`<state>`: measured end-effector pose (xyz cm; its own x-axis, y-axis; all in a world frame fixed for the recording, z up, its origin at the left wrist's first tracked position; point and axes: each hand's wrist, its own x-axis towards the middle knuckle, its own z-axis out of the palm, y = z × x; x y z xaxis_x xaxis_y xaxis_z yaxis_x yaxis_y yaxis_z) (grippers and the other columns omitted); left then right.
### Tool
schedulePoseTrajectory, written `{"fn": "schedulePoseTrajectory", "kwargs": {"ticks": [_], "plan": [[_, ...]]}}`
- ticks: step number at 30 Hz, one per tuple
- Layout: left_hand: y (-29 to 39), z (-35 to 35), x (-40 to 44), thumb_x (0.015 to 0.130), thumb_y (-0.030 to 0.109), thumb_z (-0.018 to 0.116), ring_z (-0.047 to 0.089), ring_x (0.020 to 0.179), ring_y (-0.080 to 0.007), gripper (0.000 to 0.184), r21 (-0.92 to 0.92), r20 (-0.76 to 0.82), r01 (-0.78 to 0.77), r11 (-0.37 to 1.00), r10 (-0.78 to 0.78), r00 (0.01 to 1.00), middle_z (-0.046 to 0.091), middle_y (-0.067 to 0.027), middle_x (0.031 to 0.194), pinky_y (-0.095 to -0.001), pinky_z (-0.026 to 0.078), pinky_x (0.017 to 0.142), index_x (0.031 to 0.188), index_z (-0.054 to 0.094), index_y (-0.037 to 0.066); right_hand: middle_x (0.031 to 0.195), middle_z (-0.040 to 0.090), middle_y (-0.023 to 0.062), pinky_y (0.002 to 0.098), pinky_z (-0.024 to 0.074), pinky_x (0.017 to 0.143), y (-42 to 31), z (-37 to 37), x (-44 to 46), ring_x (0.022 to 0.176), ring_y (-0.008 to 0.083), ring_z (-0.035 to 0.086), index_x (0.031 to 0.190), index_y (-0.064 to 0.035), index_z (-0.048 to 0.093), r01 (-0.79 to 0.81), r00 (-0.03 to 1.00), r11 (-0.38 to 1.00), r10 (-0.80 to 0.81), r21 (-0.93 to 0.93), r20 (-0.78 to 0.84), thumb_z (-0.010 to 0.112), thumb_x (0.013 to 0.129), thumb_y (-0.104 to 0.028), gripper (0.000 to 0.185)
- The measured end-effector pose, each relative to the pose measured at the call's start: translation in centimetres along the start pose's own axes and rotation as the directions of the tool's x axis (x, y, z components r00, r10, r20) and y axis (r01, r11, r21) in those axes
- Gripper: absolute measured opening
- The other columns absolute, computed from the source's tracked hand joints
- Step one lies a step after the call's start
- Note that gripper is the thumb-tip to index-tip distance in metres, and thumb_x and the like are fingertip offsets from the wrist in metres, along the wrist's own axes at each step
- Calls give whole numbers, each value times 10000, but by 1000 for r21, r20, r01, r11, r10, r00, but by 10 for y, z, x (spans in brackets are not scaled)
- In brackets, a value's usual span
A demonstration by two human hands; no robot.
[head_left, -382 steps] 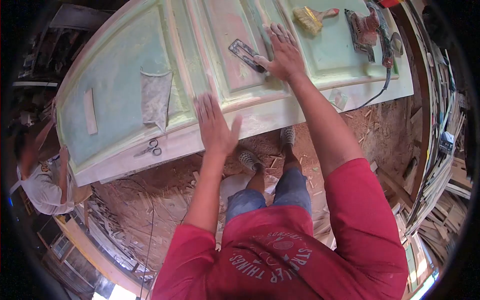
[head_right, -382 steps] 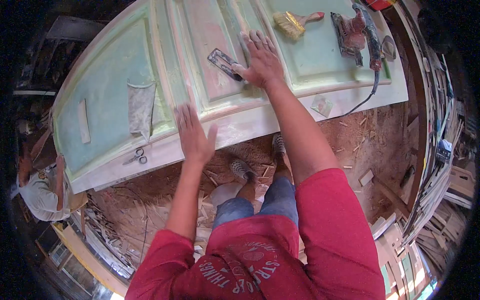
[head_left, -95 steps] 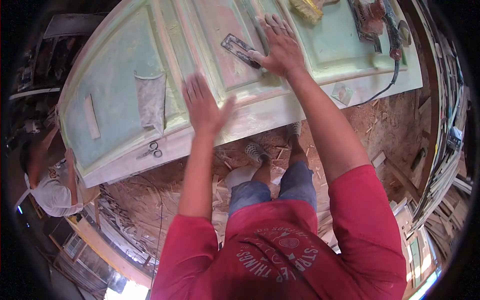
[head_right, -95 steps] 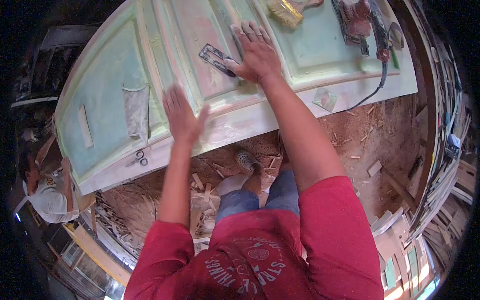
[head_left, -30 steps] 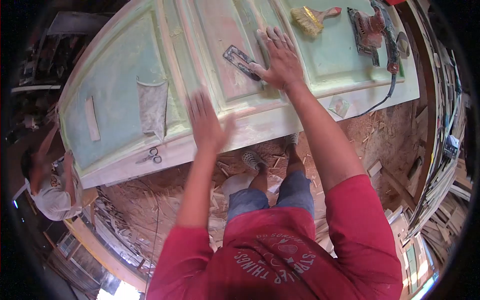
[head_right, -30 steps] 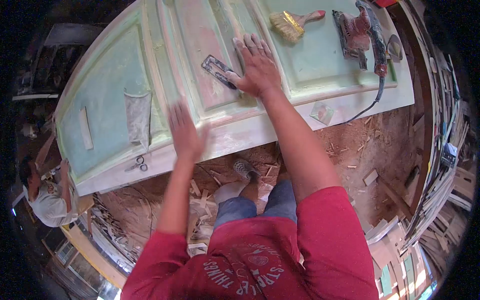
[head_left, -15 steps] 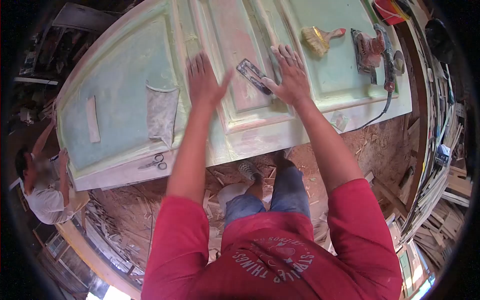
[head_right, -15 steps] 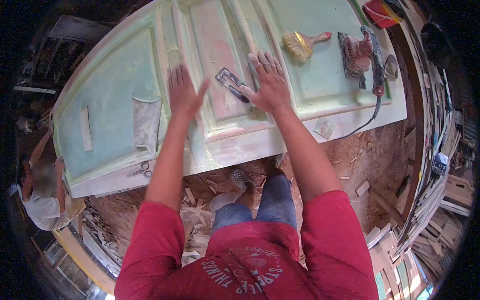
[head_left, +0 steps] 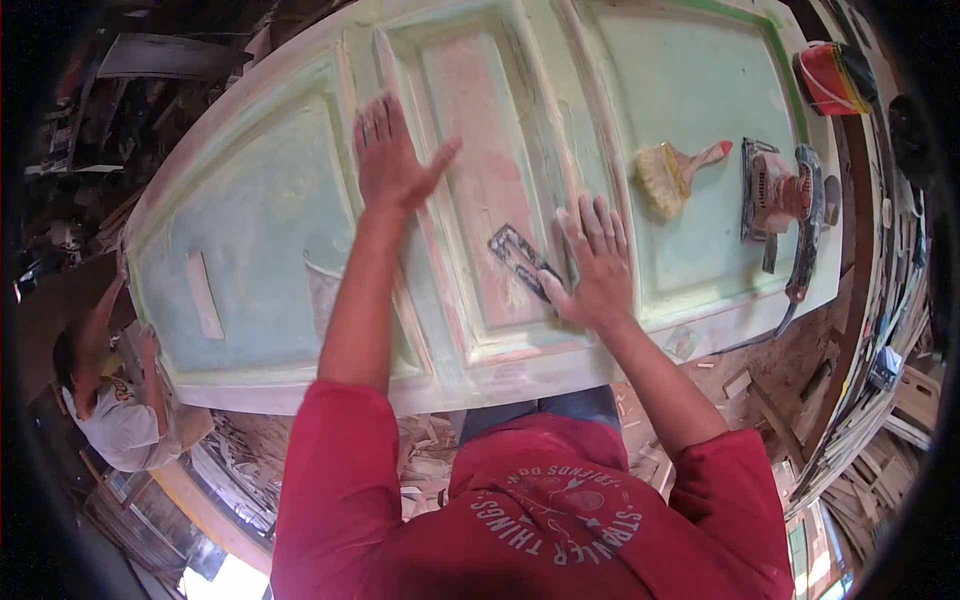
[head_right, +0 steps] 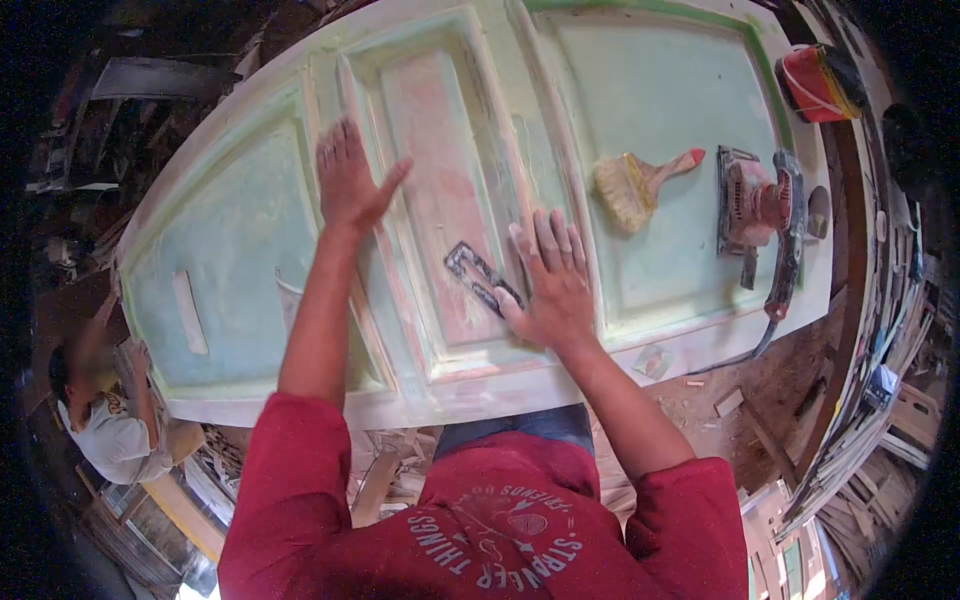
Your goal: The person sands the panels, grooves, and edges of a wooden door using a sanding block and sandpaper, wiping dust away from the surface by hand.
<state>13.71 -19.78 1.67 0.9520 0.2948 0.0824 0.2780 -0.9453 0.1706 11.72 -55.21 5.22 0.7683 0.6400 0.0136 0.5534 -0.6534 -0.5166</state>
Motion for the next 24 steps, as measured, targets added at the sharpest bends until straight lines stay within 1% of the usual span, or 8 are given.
{"fn": "schedulePoseTrajectory", "kwargs": {"ticks": [4, 6, 8, 10, 13, 19, 20, 24], "plan": [[-12, 8, 46, 983, 736, 600, 254, 1643, -455, 1157, -7, -2, 85, 996, -85, 996, 295, -330, 1743, -543, 152, 1368, 1694, 219, -94, 1744, 357, 232, 586, 179, 1356, 2, -1, 0, 1652, 441, 262, 1657, -127, 454, 2, 1000, 1000, -3, 30, 12, 794, 856, -370, 904], [-11, 17, -1, 956, 752, 616, 246, 1641, -465, 1191, -12, 50, 100, 995, -99, 994, 308, -331, 1734, -572, 146, 1365, 1689, 218, -98, 1740, 364, 236, 589, 184, 1353, 4, 1, -3, 1649, 444, 268, 1647, -126, 467, -1, 1000, 999, 0, 49, 12, 791, 866, -363, 878], [21, 1, -92, 925, 742, 647, 195, 1652, -489, 1231, 25, 139, 99, 995, -101, 985, 249, -332, 1757, -595, 104, 1366, 1701, 185, -95, 1737, 366, 245, 594, 188, 1348, 3, 0, -1, 1645, 452, 274, 1637, -120, 480, -4, 1000, 998, 2, 69, 18, 795, 872, -358, 861], [55, -22, -172, 880, 745, 682, 133, 1666, -495, 1296, -55, 262, 145, 988, -126, 957, 184, -330, 1777, -609, 57, 1365, 1712, 142, -90, 1735, 363, 257, 600, 191, 1343, 4, -2, 1, 1639, 467, 279, 1625, -110, 493, -12, 999, 997, 9, 76, 31, 808, 874, -356, 851], [67, -36, -170, 857, 757, 693, 99, 1681, -467, 1339, -110, 228, 162, 981, -134, 964, 157, -327, 1784, -602, 35, 1367, 1713, 114, -95, 1725, 375, 262, 615, 201, 1334, 1, -4, 4, 1632, 475, 289, 1612, -113, 507, -34, 998, 997, 30, 71, 54, 811, 873, -363, 837], [-17, 8, 47, 892, 849, 602, 178, 1665, -454, 1317, 47, 83, 102, 994, -105, 991, 214, -331, 1770, -555, 82, 1374, 1698, 176, -102, 1719, 388, 256, 614, 225, 1329, 0, -3, 6, 1627, 456, 314, 1594, -121, 528, -48, 998, 997, 46, 54, 53, 797, 875, -372, 807], [-31, 11, 95, 908, 845, 590, 188, 1663, -450, 1297, 0, 46, 92, 996, -92, 995, 223, -326, 1770, -537, 94, 1376, 1696, 186, -103, 1717, 393, 255, 614, 226, 1329, 0, -4, 7, 1626, 455, 317, 1588, -120, 535, -47, 998, 997, 44, 61, 49, 797, 875, -369, 799], [-39, 10, 146, 979, 802, 548, 227, 1656, -449, 1220, -32, -30, 103, 994, -104, 994, 266, -317, 1763, -506, 119, 1374, 1707, 161, -96, 1705, 414, 249, 612, 234, 1327, 4, -3, 6, 1622, 448, 329, 1567, -115, 559, -21, 1000, 997, 19, 77, 23, 800, 871, -356, 775]]}}
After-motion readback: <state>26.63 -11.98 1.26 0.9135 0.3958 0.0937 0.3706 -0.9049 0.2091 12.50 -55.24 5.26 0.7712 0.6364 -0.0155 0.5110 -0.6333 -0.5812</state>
